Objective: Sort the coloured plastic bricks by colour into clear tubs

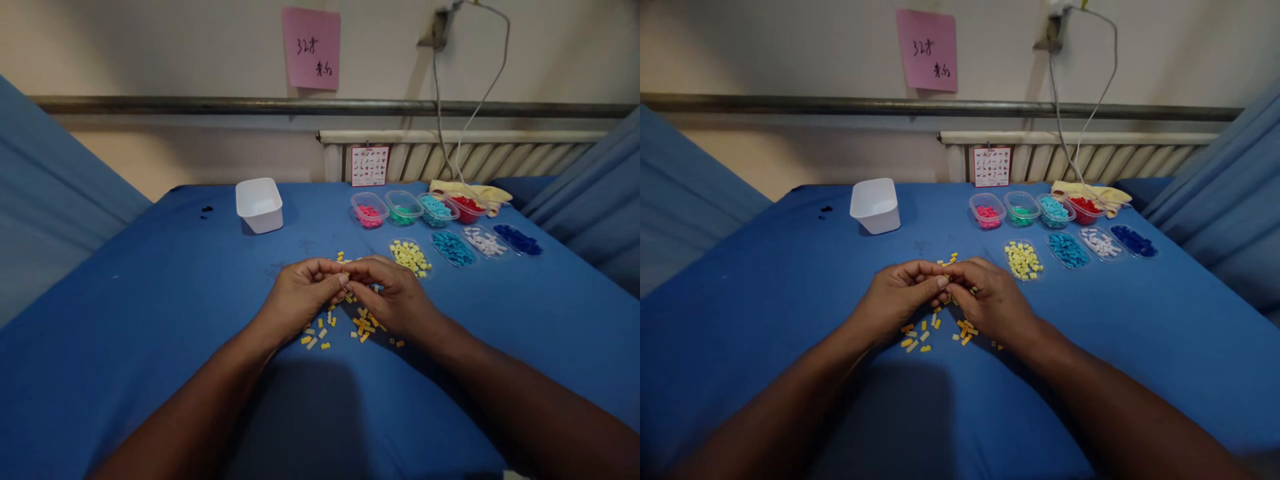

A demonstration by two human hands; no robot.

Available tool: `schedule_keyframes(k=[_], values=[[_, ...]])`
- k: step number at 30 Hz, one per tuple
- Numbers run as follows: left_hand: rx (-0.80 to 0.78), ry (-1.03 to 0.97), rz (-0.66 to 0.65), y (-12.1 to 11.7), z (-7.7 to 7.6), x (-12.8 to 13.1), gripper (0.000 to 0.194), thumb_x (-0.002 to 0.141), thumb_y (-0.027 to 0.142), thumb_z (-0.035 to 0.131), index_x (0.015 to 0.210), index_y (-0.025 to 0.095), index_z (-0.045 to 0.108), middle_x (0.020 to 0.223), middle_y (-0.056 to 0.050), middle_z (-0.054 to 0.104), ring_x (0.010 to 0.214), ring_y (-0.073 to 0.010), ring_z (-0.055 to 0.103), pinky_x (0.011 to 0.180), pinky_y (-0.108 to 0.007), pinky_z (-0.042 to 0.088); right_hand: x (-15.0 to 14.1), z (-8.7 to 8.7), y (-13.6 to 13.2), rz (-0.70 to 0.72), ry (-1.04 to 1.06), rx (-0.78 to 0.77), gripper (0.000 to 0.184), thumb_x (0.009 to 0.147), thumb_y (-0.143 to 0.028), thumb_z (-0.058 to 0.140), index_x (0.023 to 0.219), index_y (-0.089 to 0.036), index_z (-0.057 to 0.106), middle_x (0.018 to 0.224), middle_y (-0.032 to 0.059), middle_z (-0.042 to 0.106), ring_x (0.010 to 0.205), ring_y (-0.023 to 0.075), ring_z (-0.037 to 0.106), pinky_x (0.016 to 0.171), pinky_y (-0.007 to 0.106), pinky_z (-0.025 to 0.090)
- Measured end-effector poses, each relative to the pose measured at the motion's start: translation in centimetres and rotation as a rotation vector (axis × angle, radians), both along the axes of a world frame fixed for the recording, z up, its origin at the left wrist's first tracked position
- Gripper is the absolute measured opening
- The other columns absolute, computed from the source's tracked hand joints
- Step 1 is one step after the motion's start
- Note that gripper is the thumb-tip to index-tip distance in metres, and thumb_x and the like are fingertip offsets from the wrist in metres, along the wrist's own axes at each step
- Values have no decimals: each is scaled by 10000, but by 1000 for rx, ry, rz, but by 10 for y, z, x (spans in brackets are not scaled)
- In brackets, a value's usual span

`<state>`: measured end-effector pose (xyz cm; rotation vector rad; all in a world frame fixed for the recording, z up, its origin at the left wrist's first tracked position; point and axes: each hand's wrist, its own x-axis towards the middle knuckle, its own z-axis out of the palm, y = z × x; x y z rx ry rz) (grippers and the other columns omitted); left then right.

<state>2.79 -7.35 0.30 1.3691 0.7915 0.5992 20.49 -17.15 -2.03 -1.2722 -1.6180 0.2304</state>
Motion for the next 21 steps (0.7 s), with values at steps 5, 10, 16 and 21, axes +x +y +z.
schedule_keyframes(k=[5,10,16,21], values=[[15,-13,-8,-4,-8,4,358,829,459,905,993,153,818,841,-50,786,681,-112,657,666,-240,539,1,2,1,-13,-66,27,252,1037,-126,694,1228,-252,801,1134,66,843,1063,213,788,943,359,629],[137,41,-78,-9,-17,3,320,951,455,789,1116,189,853,907,-43,797,738,-131,681,704,-254,554,3,1,4,-77,-79,12,191,1006,-132,703,1115,-237,820,1038,47,849,938,197,797,851,317,625],[564,240,25,11,-8,-14,305,1002,432,736,1202,233,854,1056,-56,832,918,-203,743,842,-332,588,64,2,6,-373,-317,-70,255,977,-184,658,1146,-215,848,1095,98,863,990,272,804,914,400,626],[899,404,-199,31,4,-35,236,1037,299,644,1139,230,845,1111,-71,810,1033,-234,753,958,-394,598,113,-7,5,-569,-596,-341,386,978,-174,591,1268,-157,845,1265,169,845,1165,358,787,1004,468,601]])
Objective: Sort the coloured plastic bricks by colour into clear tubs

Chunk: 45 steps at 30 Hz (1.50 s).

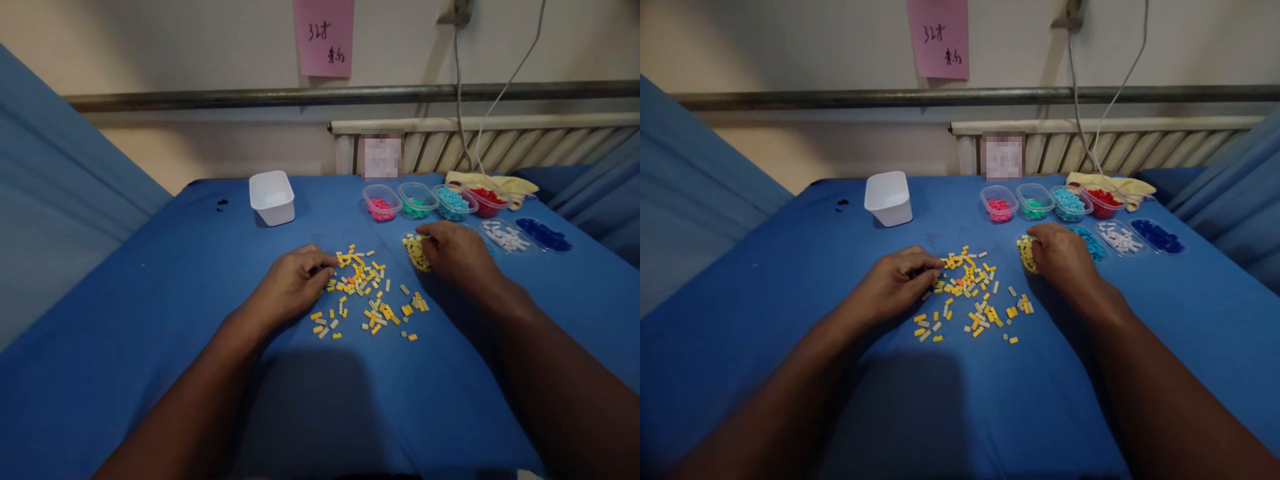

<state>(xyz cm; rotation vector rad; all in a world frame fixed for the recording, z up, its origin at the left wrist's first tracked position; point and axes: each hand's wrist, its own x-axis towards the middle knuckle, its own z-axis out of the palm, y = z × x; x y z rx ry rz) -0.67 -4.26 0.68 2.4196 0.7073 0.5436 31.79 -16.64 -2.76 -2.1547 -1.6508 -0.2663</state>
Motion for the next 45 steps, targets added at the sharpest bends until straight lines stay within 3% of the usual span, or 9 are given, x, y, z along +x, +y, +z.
schedule_keyframes(k=[4,8,12,15,18,22,29,37,45], values=[[210,178,-173,-6,-6,3,308,1112,291,552,1255,227,817,1171,-99,791,1124,-260,722,1009,-433,572,3,-4,-1,-33,-48,-73,421,1001,-198,584,1341,-155,829,1315,179,830,1197,377,776,1001,470,590],[352,312,-208,-14,-7,13,374,1151,346,489,1272,223,820,1162,-122,765,1059,-287,689,952,-466,541,-10,0,-3,9,-45,7,363,1038,-249,595,1293,-155,837,1286,182,831,1164,388,770,966,477,586],[378,432,-207,-16,2,14,346,1123,312,506,1203,231,832,1092,-115,762,1013,-289,684,899,-444,504,-42,4,-6,337,55,105,273,1070,-254,613,1207,-174,835,1159,142,846,1085,323,772,966,435,576],[368,472,-174,-18,5,12,285,1057,238,553,1159,227,818,1100,-105,787,1019,-289,696,893,-429,486,-74,4,-7,577,118,10,206,1076,-227,633,1157,-223,822,1047,89,830,977,264,752,884,380,559],[368,487,-149,-20,5,10,239,988,199,598,1119,211,798,1105,-109,795,1025,-299,705,909,-434,490,-98,2,-3,671,84,-78,175,1091,-239,636,1076,-229,811,986,76,801,959,251,723,839,358,529],[391,485,-168,-21,5,10,208,973,191,594,1074,201,775,1097,-116,787,1032,-306,712,898,-431,495,-110,3,2,656,-68,-208,214,1074,-220,658,891,-217,769,876,72,752,854,238,676,735,334,462],[424,494,-185,-25,9,12,189,980,200,550,981,195,739,1036,-123,771,957,-306,711,857,-444,496,-114,11,-3,595,-161,-280,174,964,-66,669,899,-201,758,857,64,750,796,232,675,617,339,342],[417,465,-230,-31,13,11,150,974,205,574,947,192,721,1049,-132,765,977,-303,703,894,-451,504,-114,12,-6,629,-173,-280,210,923,-23,654,948,-205,755,872,78,773,784,245,692,644,357,401],[403,496,-214,-31,17,13,155,983,231,588,903,194,715,990,-124,768,948,-297,706,875,-434,492,-113,9,-2,616,-141,-264,161,981,-98,674,924,-225,756,844,60,760,768,230,662,649,349,377]])
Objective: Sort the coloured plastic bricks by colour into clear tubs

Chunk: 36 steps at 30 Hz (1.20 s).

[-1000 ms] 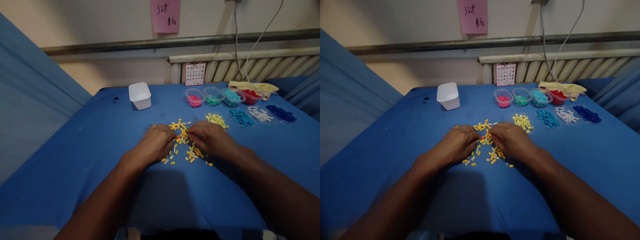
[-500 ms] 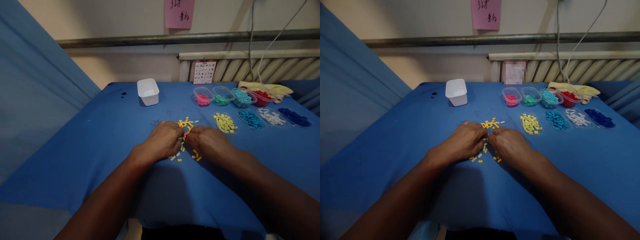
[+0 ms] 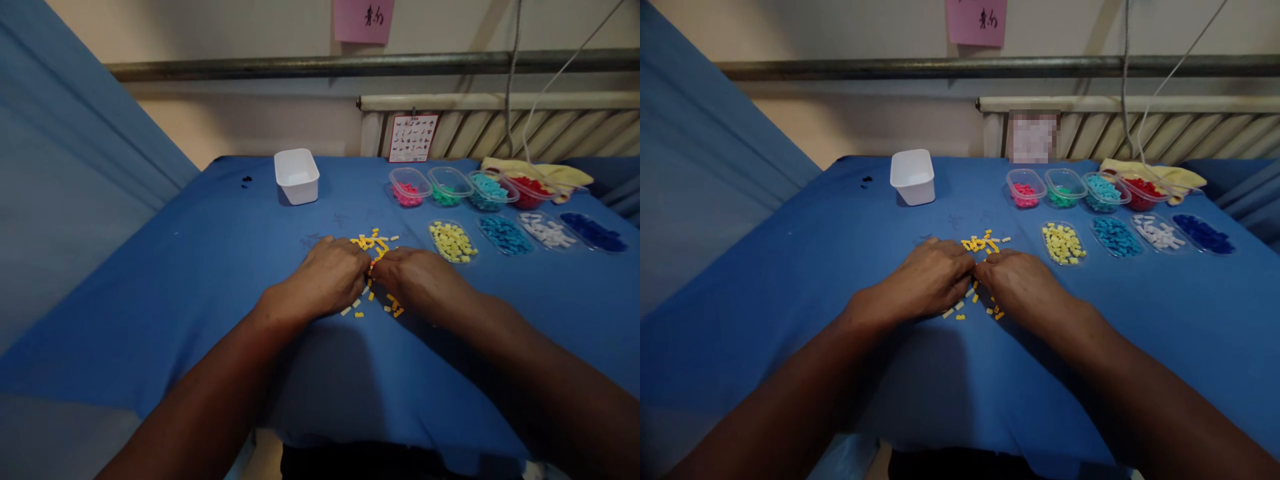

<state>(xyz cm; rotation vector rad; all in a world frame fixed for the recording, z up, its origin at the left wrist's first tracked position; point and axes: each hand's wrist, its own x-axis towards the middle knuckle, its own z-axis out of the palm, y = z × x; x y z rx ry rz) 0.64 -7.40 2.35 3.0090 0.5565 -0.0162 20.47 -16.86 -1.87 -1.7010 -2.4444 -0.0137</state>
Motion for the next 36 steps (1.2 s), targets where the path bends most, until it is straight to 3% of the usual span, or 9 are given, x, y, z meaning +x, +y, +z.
schedule_keyframes(k=[4,7,13,16,20,27,31,36], values=[[-8,-29,16,2,-2,0,161,962,220,588,893,187,730,972,-127,769,916,-289,704,882,-436,494,-2,3,-2,-7,-40,-4,159,964,-85,666,952,-209,763,869,78,766,770,237,666,634,352,376],[-166,-162,69,4,-4,0,154,922,211,607,906,193,759,943,-100,770,869,-260,686,830,-401,492,0,7,-3,-18,53,43,160,980,-108,652,908,-200,761,858,88,765,770,236,677,656,349,408],[-952,-690,355,3,-17,10,232,940,370,689,1021,178,792,841,-19,740,689,-133,593,646,-268,451,3,10,-3,-203,814,189,109,1016,-300,715,1004,-235,801,903,32,815,757,194,722,700,322,531],[-1103,-807,412,1,-25,18,272,897,428,784,999,176,794,843,-14,736,673,-111,587,645,-255,470,1,4,0,-283,1064,142,162,994,-392,769,1008,-235,807,903,33,831,764,203,745,701,332,571],[-1189,-858,454,-2,-32,25,299,836,426,861,985,176,789,837,-15,743,707,-118,638,689,-264,531,1,-3,3,-305,1196,60,205,960,-429,814,1021,-234,805,910,39,837,795,211,766,722,344,591],[-1190,-894,428,0,-30,22,310,841,431,910,977,180,788,832,-15,764,727,-129,679,730,-274,565,-4,4,7,-348,1468,-77,292,838,-462,901,932,-216,774,837,20,806,748,181,738,709,324,606],[-979,-891,386,1,-34,19,240,960,420,812,1035,193,783,917,-26,790,823,-158,720,780,-286,576,-8,5,10,-385,1704,-197,370,771,-465,968,937,-206,763,797,2,776,710,160,717,729,324,610],[-601,-883,281,-2,-38,20,132,1059,322,681,1094,209,741,978,-15,774,881,-155,712,826,-288,560,-12,3,12,-334,1951,-281,406,696,-412,1049,898,-198,769,851,1,782,730,137,713,785,321,613]])
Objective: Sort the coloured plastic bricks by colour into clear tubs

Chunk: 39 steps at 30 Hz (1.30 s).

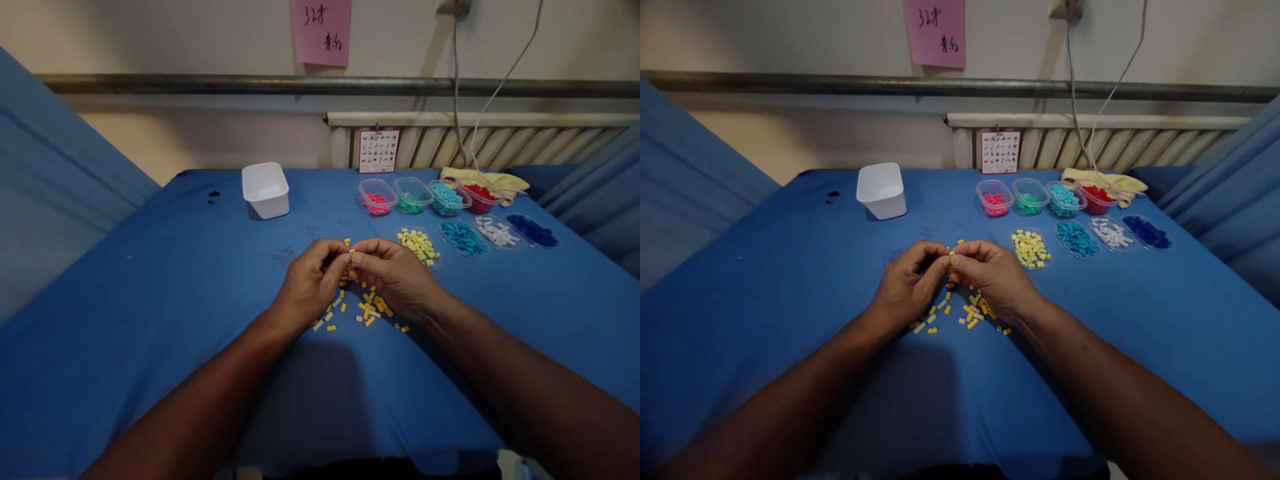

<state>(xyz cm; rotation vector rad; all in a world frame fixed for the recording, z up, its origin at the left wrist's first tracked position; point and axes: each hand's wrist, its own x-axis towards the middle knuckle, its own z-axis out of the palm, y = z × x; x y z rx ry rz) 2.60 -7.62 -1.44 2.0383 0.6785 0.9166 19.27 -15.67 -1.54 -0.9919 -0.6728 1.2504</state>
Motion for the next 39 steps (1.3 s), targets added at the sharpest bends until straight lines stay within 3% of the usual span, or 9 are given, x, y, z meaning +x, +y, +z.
schedule_keyframes(k=[9,15,24,30,39], values=[[312,-2,-2,-1,-3,-2,121,1126,312,634,1093,219,705,987,-13,745,899,-149,706,843,-291,546,-1,3,-3,48,146,-23,348,712,-324,1055,885,-184,787,832,-4,778,704,123,700,779,301,604],[337,11,-10,-1,-5,-1,99,1113,276,639,1169,222,701,1043,-24,767,928,-159,723,850,-299,565,1,2,-3,35,172,-22,337,682,-242,1044,884,-183,781,852,8,783,739,125,698,789,289,594],[423,6,-2,-2,-1,-1,54,1073,175,667,1095,210,702,979,-12,731,891,-144,701,831,-289,556,1,0,-2,7,137,-65,371,661,-275,1052,878,-173,768,854,6,780,695,111,691,730,272,595],[497,21,-107,-1,-1,-2,155,1091,140,630,1215,201,702,1053,-43,731,968,-160,711,888,-306,567,5,0,-4,72,223,-135,407,640,-274,1083,869,-174,762,854,-16,760,762,99,712,792,242,631],[521,29,-62,0,4,-3,96,1086,154,642,1149,207,691,1055,-51,724,988,-177,704,898,-333,580,6,0,-4,87,254,-147,431,669,-325,1094,964,-188,811,990,9,797,885,117,738,844,243,648]])
